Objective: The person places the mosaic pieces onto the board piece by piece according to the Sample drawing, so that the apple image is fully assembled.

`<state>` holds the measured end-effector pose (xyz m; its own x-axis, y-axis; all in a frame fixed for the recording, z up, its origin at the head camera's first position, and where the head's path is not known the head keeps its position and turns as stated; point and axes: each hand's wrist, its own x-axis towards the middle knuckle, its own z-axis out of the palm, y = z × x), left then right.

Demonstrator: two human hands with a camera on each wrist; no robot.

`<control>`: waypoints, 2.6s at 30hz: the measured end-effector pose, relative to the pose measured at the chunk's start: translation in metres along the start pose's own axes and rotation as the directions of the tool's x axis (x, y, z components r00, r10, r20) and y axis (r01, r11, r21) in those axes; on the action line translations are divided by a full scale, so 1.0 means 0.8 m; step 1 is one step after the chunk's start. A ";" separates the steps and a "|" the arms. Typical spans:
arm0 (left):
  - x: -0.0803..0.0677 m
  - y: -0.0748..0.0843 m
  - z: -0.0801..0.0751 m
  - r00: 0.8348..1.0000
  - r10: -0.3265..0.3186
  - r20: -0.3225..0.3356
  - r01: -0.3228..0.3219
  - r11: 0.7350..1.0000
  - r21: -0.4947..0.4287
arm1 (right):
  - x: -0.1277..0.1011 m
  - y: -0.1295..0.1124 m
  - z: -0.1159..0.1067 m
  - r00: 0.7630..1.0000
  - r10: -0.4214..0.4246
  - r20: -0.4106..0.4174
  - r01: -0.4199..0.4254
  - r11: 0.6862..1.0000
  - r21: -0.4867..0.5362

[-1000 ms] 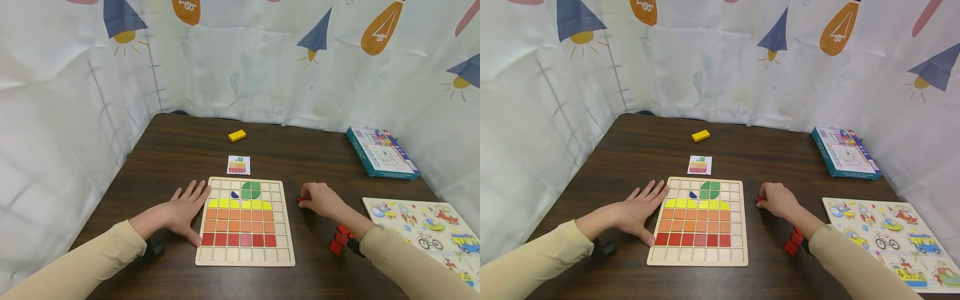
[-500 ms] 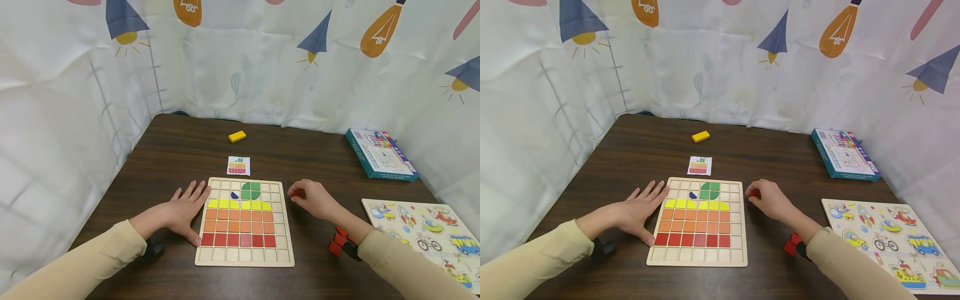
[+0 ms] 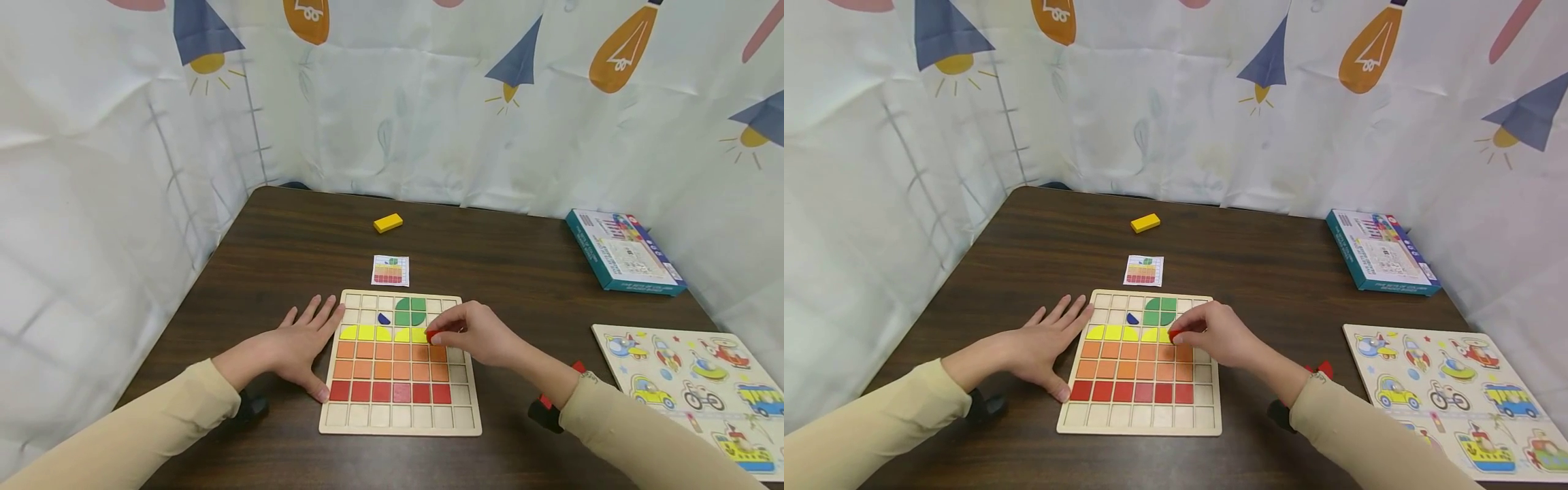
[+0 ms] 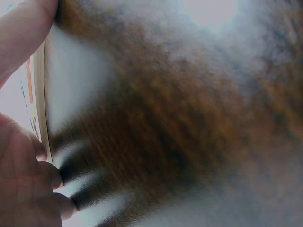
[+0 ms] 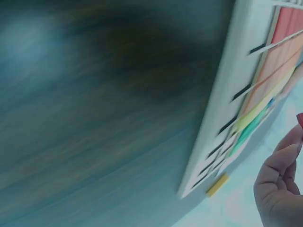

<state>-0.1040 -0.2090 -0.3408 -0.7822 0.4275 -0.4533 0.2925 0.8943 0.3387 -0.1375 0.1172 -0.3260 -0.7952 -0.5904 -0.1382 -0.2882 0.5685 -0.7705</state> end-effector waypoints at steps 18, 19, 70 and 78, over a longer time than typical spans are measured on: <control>0.000 0.000 -0.001 1.000 -0.006 0.006 0.006 1.000 0.013 | 0.031 -0.083 0.091 0.976 0.006 0.218 -0.007 1.000 0.001; 0.000 0.000 -0.001 1.000 -0.003 0.005 0.003 1.000 0.014 | 0.032 -0.087 0.096 0.973 0.003 0.231 -0.001 1.000 -0.007; -0.002 0.000 -0.004 1.000 0.016 0.006 -0.016 1.000 -0.008 | 0.025 -0.096 0.084 0.977 -0.095 0.193 0.144 0.955 -0.258; -0.003 0.000 -0.005 1.000 0.024 0.010 -0.024 1.000 -0.014 | -0.011 -0.033 0.007 0.996 -0.024 0.089 0.046 0.967 -0.250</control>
<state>-0.1043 -0.2103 -0.3361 -0.7697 0.4499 -0.4530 0.3033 0.8820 0.3606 -0.1200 0.1037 -0.3078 -0.7375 -0.6524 -0.1744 -0.4485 0.6662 -0.5958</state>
